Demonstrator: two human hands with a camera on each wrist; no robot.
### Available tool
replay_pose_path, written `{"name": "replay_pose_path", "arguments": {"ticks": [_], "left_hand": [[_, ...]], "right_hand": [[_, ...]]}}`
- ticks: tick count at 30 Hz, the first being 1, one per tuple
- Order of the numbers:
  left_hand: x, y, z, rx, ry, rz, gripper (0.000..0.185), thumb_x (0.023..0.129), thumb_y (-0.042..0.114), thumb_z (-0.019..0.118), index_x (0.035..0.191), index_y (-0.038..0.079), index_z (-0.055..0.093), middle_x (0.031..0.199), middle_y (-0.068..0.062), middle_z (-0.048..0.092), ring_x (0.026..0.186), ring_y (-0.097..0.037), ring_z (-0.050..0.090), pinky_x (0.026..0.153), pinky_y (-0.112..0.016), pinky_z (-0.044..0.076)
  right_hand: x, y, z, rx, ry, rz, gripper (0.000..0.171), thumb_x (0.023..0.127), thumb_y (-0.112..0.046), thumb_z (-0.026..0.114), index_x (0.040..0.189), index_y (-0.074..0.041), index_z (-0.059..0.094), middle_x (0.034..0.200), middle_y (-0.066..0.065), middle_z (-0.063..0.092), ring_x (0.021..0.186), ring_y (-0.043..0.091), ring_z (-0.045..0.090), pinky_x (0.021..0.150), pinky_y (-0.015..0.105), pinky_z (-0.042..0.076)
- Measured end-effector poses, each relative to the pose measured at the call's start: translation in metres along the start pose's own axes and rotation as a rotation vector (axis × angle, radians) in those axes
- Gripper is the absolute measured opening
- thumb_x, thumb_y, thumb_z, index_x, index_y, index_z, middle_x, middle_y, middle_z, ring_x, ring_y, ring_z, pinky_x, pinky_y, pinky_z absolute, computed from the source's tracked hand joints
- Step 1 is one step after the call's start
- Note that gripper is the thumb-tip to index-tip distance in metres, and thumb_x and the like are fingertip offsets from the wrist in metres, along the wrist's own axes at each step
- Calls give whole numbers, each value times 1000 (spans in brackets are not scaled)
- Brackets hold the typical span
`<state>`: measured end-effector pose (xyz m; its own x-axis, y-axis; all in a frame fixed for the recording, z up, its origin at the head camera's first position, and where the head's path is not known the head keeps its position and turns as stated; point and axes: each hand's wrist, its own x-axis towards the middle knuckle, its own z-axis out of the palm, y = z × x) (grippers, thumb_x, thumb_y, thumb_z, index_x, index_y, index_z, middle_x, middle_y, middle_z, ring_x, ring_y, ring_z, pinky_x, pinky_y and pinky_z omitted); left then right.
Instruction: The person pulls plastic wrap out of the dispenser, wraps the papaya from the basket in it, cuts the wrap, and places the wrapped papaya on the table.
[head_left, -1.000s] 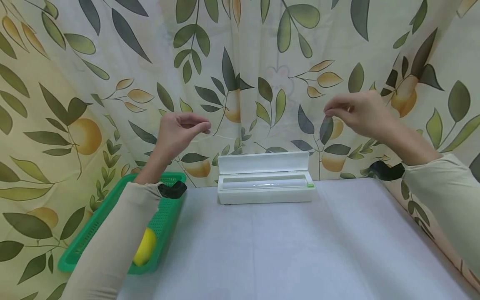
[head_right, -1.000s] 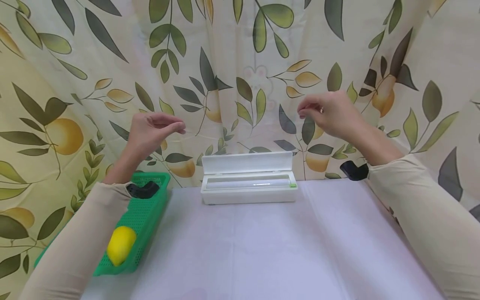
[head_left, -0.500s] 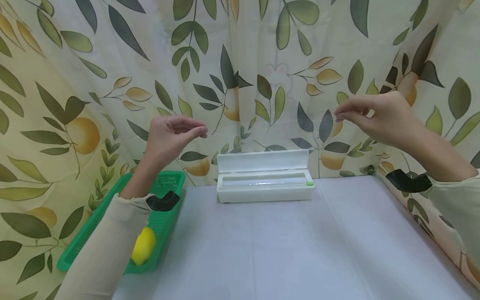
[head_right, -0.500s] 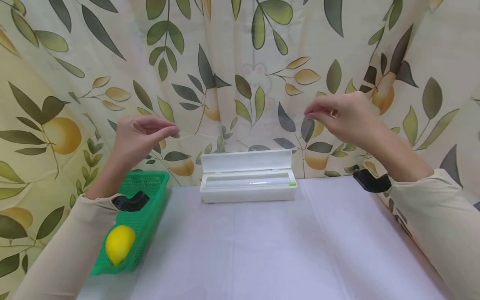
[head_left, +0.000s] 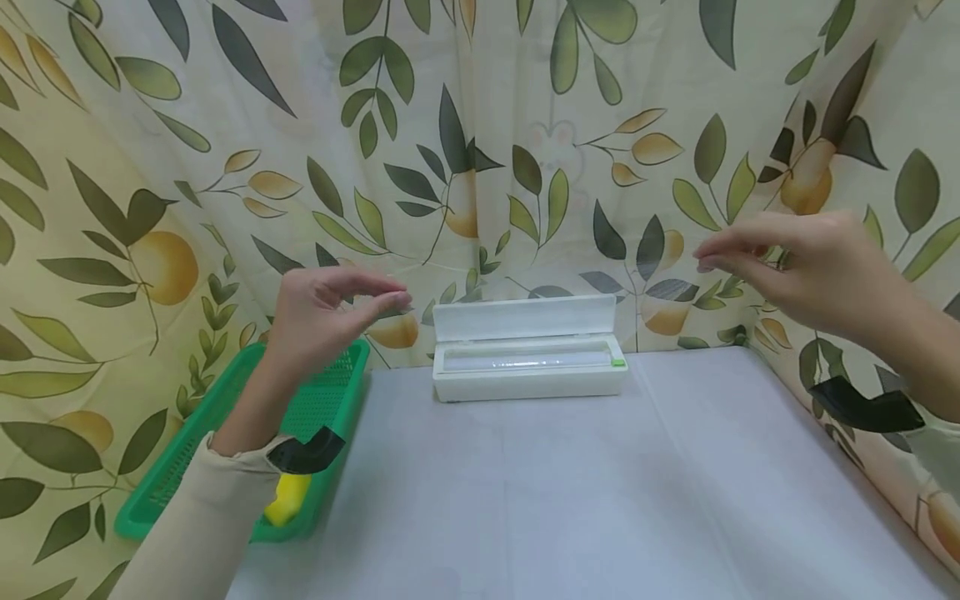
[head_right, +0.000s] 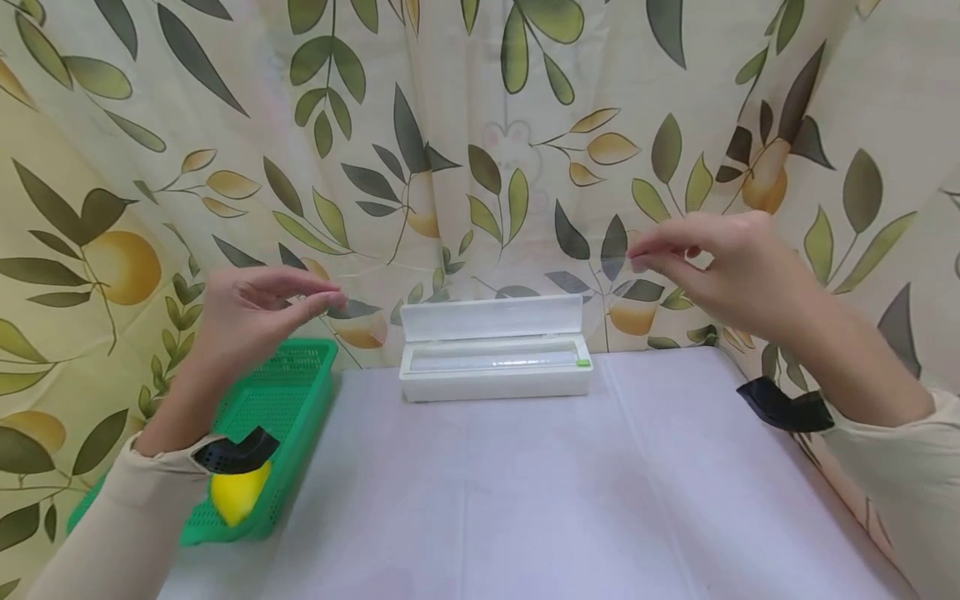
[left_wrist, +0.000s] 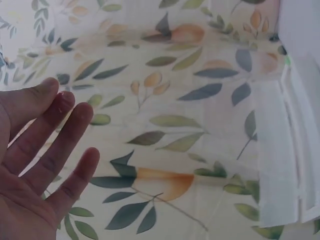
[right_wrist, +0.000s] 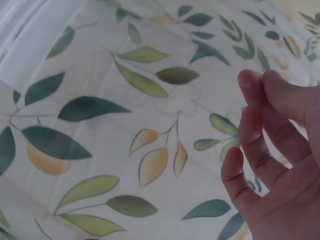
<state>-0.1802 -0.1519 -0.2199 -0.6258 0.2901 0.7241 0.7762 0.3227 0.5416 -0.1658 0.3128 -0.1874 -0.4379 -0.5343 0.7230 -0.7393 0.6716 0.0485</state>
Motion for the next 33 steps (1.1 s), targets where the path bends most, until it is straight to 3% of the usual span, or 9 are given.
{"name": "replay_pose_path", "arguments": {"ticks": [4, 8, 12, 16, 20, 24, 28, 30, 33], "left_hand": [[-34, 2, 7, -119, -57, 72, 18, 80, -15, 78, 91, -1, 78, 89, -10, 78, 85, -12, 75, 83, -25, 57], [-76, 8, 13, -96, -120, 5, 18, 82, -7, 81, 92, 8, 79, 89, -1, 78, 85, -13, 74, 77, -24, 58], [-112, 8, 21, -158, -192, -32, 20, 83, -6, 81, 93, 12, 79, 88, 0, 78, 81, -14, 75, 76, -27, 59], [-146, 0, 29, -216, -270, -56, 20, 86, -3, 79, 94, 15, 78, 88, 4, 77, 79, -12, 74, 77, -30, 59], [-182, -12, 40, -211, -339, -125, 15, 90, 7, 79, 95, 22, 78, 89, 11, 76, 80, -8, 72, 79, -31, 58], [-220, -26, 54, -244, -402, -187, 11, 91, 10, 79, 95, 20, 77, 90, 11, 76, 81, -7, 71, 80, -31, 57], [-247, -38, 66, -321, -435, -184, 13, 90, 3, 78, 96, 14, 76, 91, 3, 75, 84, -10, 70, 78, -33, 58], [-256, -41, 70, -350, -446, -226, 14, 89, 2, 78, 96, 14, 76, 93, 2, 75, 87, -10, 69, 79, -33, 58], [-264, -42, 74, -321, -431, -253, 14, 88, 3, 80, 94, 15, 76, 96, 0, 74, 91, -11, 68, 83, -32, 56]], "right_hand": [[-24, -14, 1, 25, -19, 14, 63, 100, -62, 46, 97, -8, 79, 86, 3, 76, 81, -16, 55, 72, 3, 45], [-56, -33, 5, 81, -82, 21, 56, 100, -60, 45, 96, -15, 78, 88, -5, 76, 82, -14, 57, 74, 3, 45], [-92, -52, 15, 241, -197, 32, 5, 96, -27, 73, 100, -25, 74, 92, -15, 73, 80, -7, 63, 71, 6, 48], [-132, -66, 35, 420, -299, 82, 49, 75, 7, 84, 104, -30, 71, 93, -19, 71, 79, -3, 64, 69, 8, 48], [-173, -75, 67, 672, -417, 160, 42, 85, 9, 76, 107, -27, 70, 94, -16, 71, 79, 1, 64, 66, 15, 49], [-207, -82, 97, 873, -564, 304, 27, 95, 3, 67, 108, -21, 72, 98, -11, 73, 82, 3, 65, 66, 22, 53], [-230, -89, 116, 919, -606, 424, 21, 97, 1, 65, 107, -15, 74, 98, -7, 74, 82, 4, 63, 65, 24, 52], [-237, -92, 121, 922, -603, 460, 19, 98, 0, 65, 105, -15, 75, 97, -6, 73, 82, 5, 62, 65, 23, 51], [-246, -97, 125, 894, -584, 482, 18, 97, -1, 67, 99, -16, 76, 96, -8, 66, 80, 4, 60, 61, 23, 49]]}}
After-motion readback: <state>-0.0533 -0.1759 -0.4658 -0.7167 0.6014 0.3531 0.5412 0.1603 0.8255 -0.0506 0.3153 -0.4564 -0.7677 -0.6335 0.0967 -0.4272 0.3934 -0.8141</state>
